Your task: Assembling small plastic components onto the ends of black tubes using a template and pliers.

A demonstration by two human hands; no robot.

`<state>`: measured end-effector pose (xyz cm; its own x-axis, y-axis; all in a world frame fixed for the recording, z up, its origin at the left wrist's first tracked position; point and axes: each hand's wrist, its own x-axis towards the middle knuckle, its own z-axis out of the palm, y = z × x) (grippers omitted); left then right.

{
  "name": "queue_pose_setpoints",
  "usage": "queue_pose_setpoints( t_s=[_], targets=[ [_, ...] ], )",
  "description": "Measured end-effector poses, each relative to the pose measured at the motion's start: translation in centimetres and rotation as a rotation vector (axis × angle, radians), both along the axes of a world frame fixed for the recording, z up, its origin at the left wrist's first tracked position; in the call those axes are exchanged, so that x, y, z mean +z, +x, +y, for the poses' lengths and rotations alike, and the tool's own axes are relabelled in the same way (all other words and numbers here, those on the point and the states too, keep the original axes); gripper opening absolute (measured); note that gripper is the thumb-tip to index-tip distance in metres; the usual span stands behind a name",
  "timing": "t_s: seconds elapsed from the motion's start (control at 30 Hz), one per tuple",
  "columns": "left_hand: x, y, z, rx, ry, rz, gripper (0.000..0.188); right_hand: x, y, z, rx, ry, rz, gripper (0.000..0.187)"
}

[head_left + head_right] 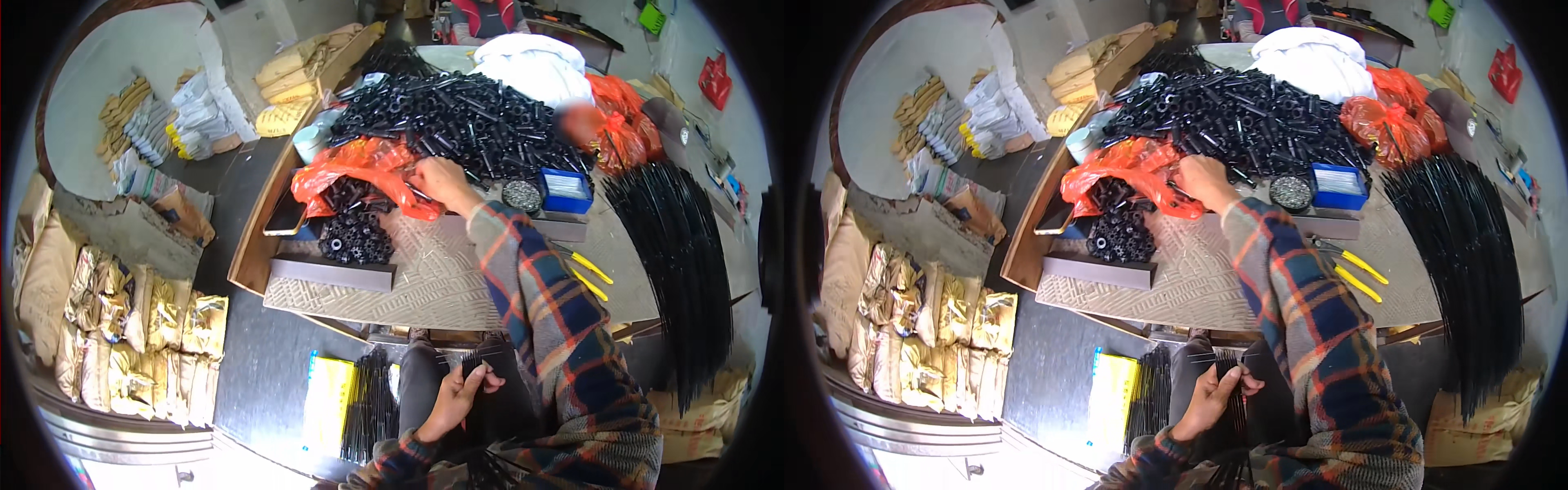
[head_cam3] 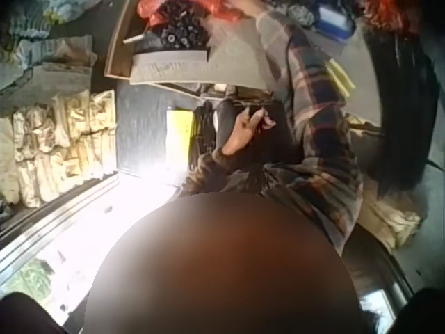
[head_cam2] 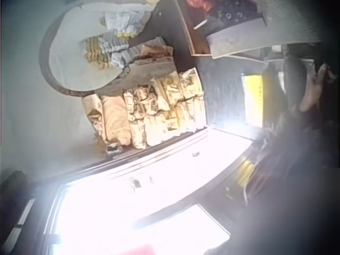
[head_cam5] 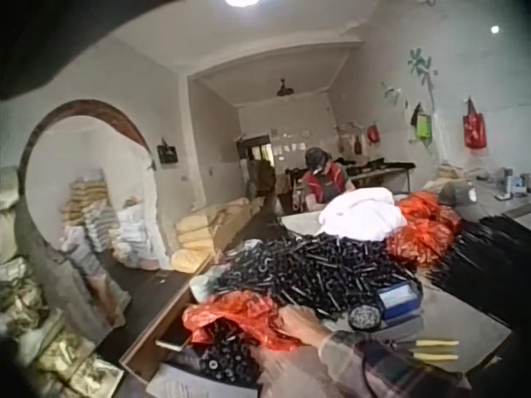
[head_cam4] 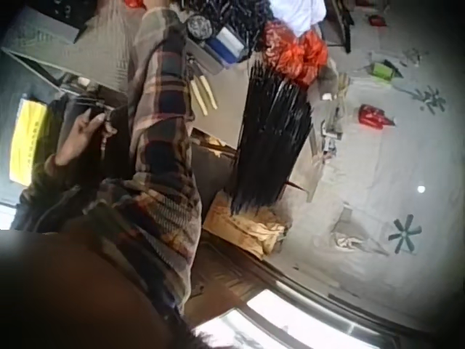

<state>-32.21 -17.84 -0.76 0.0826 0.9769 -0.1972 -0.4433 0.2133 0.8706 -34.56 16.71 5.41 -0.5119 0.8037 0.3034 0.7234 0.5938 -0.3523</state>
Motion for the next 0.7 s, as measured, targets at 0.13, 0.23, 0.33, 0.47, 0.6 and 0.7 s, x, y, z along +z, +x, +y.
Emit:
queue_pose_setpoints(
  t_s=[0.13,0.23,0.33,0.47,0.6,0.7],
  targets=[
    [-0.4,0.1,0.1,-0.011,-0.015,-0.104,0.026,-1.5,1.2,-0.1,0.108,0.337,-0.097,0.026],
    [-0.7,-0.4,-0.6,0.023,-0.036,-0.096,0.025,-0.9,-1.4,-1.6,0.092,0.368,-0.13,0.026],
    [-1.1,-0.6,-1.1,0.033,-0.01,-0.139,0.026,1.3,-1.2,-4.2,0.113,0.088,0.078,0.021],
    [-0.6,-0.2,-0.7,0.004,0.018,-0.109,0.024,-1.1,-0.4,-2.9,0.209,0.507,-0.181,0.015],
    [-0.1,0.0,-0.7,-0.016,0.051,-0.128,0.023,2.8,2.6,-4.5,0.261,-0.188,0.68,0.02],
    [-1.2,-1.5,-1.0,0.035,-0.006,-0.108,0.024,2.9,0.2,-10.7,0.689,-0.866,0.442,0.021]
  ],
)
